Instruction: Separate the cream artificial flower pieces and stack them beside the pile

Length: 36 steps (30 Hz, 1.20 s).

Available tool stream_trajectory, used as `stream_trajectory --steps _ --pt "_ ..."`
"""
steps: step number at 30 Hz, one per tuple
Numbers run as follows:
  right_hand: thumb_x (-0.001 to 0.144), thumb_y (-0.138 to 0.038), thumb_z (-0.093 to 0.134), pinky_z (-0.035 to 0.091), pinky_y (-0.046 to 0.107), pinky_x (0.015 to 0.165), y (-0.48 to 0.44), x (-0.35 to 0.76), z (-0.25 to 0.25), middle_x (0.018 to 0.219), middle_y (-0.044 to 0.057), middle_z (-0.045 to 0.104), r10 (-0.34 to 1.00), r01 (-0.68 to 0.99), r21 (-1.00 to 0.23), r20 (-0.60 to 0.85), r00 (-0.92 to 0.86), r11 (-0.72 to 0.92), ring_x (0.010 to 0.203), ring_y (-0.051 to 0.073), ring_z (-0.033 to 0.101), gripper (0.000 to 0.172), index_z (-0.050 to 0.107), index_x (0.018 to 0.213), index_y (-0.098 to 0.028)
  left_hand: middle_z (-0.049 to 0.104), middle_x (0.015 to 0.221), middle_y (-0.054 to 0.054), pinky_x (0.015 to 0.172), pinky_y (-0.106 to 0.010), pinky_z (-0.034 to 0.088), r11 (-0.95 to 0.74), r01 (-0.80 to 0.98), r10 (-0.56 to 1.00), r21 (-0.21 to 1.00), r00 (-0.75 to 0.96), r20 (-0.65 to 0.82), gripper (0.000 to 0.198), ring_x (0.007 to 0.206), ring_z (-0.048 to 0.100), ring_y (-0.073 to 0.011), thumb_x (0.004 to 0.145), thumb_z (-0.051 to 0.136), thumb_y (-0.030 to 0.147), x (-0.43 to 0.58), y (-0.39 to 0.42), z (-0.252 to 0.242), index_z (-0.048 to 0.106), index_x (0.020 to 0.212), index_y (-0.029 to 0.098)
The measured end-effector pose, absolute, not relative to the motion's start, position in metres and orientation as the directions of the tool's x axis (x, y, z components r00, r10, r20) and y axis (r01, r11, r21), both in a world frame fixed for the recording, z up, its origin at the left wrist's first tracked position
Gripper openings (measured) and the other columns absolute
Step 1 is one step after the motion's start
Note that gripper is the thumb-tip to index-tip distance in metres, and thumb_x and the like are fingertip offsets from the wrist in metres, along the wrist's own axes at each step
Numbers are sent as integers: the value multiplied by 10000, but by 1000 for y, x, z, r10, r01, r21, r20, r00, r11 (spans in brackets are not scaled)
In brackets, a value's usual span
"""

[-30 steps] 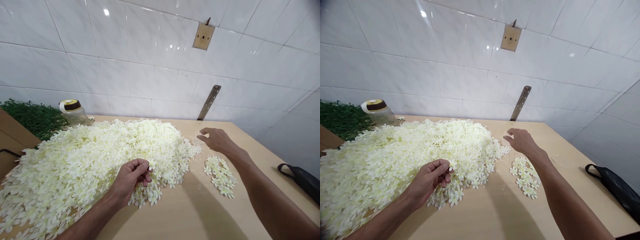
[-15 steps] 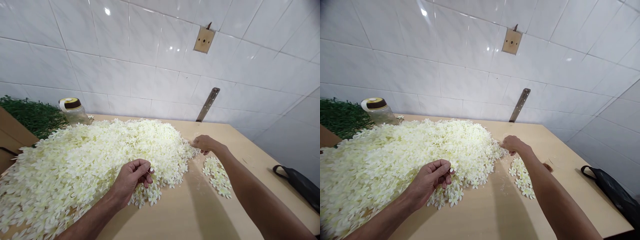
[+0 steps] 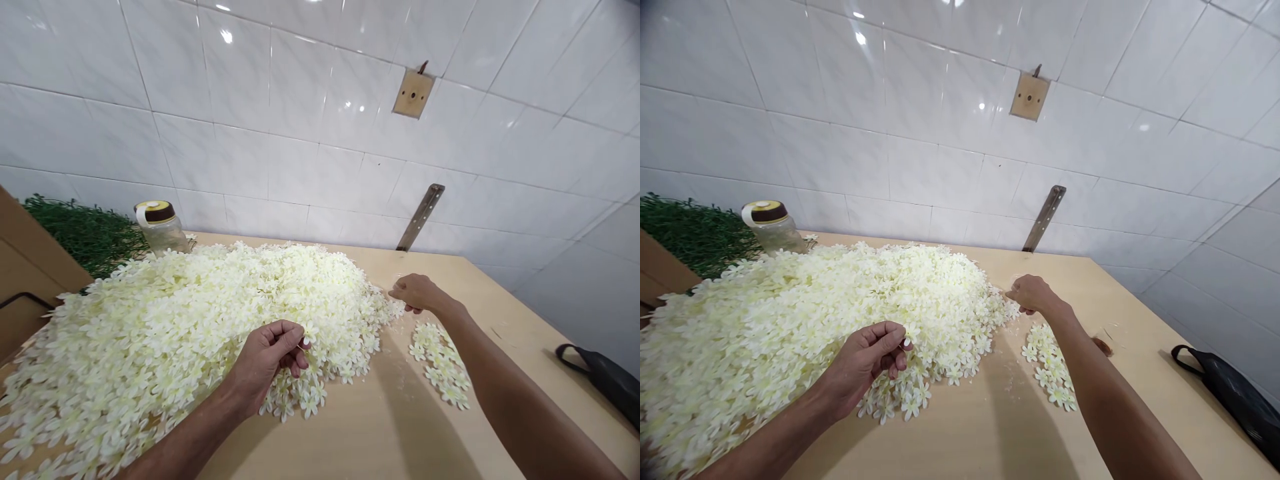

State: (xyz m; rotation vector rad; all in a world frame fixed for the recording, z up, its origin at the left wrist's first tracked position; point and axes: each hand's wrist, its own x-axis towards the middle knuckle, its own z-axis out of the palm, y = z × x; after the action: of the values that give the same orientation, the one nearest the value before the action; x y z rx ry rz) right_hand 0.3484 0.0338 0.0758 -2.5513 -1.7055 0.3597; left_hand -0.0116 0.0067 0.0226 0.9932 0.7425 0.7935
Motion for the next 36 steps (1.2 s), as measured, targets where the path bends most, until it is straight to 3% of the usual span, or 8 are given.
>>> stream_trajectory --steps 7,10,12,14,18,24,29,36 --pt "893 -390 568 531 275 568 14 330 95 913 111 750 863 827 -394 142 486 -401 644 185 690 268 685 982 -166 661 719 -71 532 -218 453 331 -242 850 912 496 -177 312 570 574 -115 804 729 424 -10 6 24 658 758 124" --pt "828 -480 650 502 265 469 -5 290 85 719 63 701 825 697 -685 258 502 -210 520 155 606 319 692 880 -168 661 709 -69 524 -213 449 336 -223 842 915 507 -186 319 558 567 -111 800 732 430 -9 3 24 653 751 125" --pt "845 -549 612 432 233 373 -19 257 73 539 -9 576 889 516 -852 172 424 -81 398 111 481 393 681 864 -163 662 695 -68 524 -214 448 323 -186 830 928 526 -184 322 551 563 -111 816 715 436 -8 1 24 650 752 127" --pt "889 -584 538 391 206 334 -30 227 60 578 -20 560 970 331 -944 85 229 5 384 81 426 447 668 856 -157 660 671 -68 529 -223 457 288 -134 816 948 552 -170 324 552 568 -121 838 688 443 -7 -3 24 650 768 129" --pt "939 -564 476 377 186 354 -46 197 39 669 -4 606 996 157 -987 28 -80 40 409 65 441 458 674 857 -159 653 612 -55 511 -247 481 160 -15 832 987 540 -126 335 502 571 -136 846 667 466 -2 -12 22 638 792 136" --pt "932 -457 563 422 188 516 -53 194 17 679 -3 614 986 223 -961 166 -1 162 547 79 515 341 707 930 -148 628 545 1 429 -223 467 9 68 903 998 429 -37 325 410 561 -124 870 623 480 6 -23 4 612 876 155" --pt "937 -462 548 355 174 365 -57 187 11 490 -69 478 998 153 -988 6 -58 15 361 60 409 390 677 1123 -144 606 508 18 395 -181 426 -11 87 890 996 454 -30 319 365 520 -91 919 561 470 6 -23 -8 592 885 155" --pt "913 -498 582 326 169 298 -57 188 3 485 -71 484 991 111 -991 -87 -106 -75 303 56 397 387 673 1073 -157 597 504 10 397 -178 423 18 46 869 999 494 -39 333 373 528 -92 945 524 466 4 -26 -10 599 955 142"
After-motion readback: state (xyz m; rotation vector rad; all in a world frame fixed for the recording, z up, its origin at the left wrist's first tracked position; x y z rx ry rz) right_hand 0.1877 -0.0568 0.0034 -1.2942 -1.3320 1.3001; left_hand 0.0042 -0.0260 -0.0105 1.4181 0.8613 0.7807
